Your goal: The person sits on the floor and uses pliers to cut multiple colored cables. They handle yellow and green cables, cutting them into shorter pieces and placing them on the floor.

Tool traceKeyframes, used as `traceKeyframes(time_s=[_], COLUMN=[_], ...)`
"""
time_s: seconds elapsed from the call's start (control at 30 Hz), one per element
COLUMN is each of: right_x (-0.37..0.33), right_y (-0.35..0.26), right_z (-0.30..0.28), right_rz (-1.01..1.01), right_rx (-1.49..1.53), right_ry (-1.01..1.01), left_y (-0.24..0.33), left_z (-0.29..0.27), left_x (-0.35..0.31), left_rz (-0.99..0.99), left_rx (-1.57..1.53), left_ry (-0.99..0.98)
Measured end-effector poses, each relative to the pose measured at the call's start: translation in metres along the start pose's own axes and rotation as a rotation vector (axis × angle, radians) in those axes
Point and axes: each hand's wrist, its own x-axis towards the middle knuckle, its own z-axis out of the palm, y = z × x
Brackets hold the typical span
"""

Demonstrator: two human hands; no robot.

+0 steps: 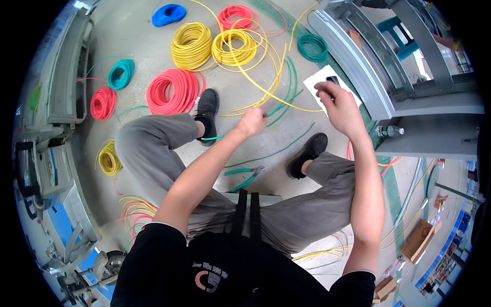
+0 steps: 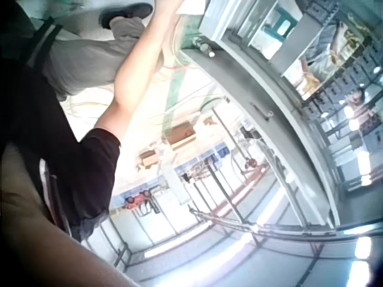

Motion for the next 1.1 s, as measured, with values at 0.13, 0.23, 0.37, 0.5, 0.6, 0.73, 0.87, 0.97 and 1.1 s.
traceKeyframes(time_s=[0.13,0.23,0.37,0.5,0.6,0.73,0.87,0.97,1.1], right_x=[-0.005,-0.005,-0.002,-0.009,-0.010,-0.011,0.000,0.002,-0.017], right_y=[-0.006,-0.023,-0.057,-0.078,-0.060,-0.064,-0.053,-0.048,-0.038], right_z=[0.016,0.026,0.020,0.010,0.007,0.009,0.021,0.029,0.037], right_rz=[-0.209,-0.415,-0.069,0.138,0.077,0.045,0.054,0.088,0.144], right_rx=[-0.183,-0.220,0.151,0.349,0.431,0.475,0.559,0.536,0.418], right_ry=[-0.163,-0.193,-0.361,-0.252,-0.121,0.045,0.133,0.172,0.272], left_y=[0.104,0.143,0.132,0.083,0.031,-0.114,-0.280,-0.338,-0.352], left_z=[-0.104,-0.180,-0.253,-0.328,-0.378,-0.388,-0.280,-0.168,-0.092], left_x=[-0.067,-0.106,-0.125,-0.127,-0.150,-0.200,-0.243,-0.228,-0.169], left_rz=[0.115,0.310,0.540,0.464,0.251,-0.210,-0.700,-0.679,-0.837], left_rx=[0.072,0.231,0.323,0.534,0.402,0.406,0.259,0.224,0.169], left_ry=[0.116,0.116,0.200,0.430,0.583,0.882,0.700,0.428,0.295])
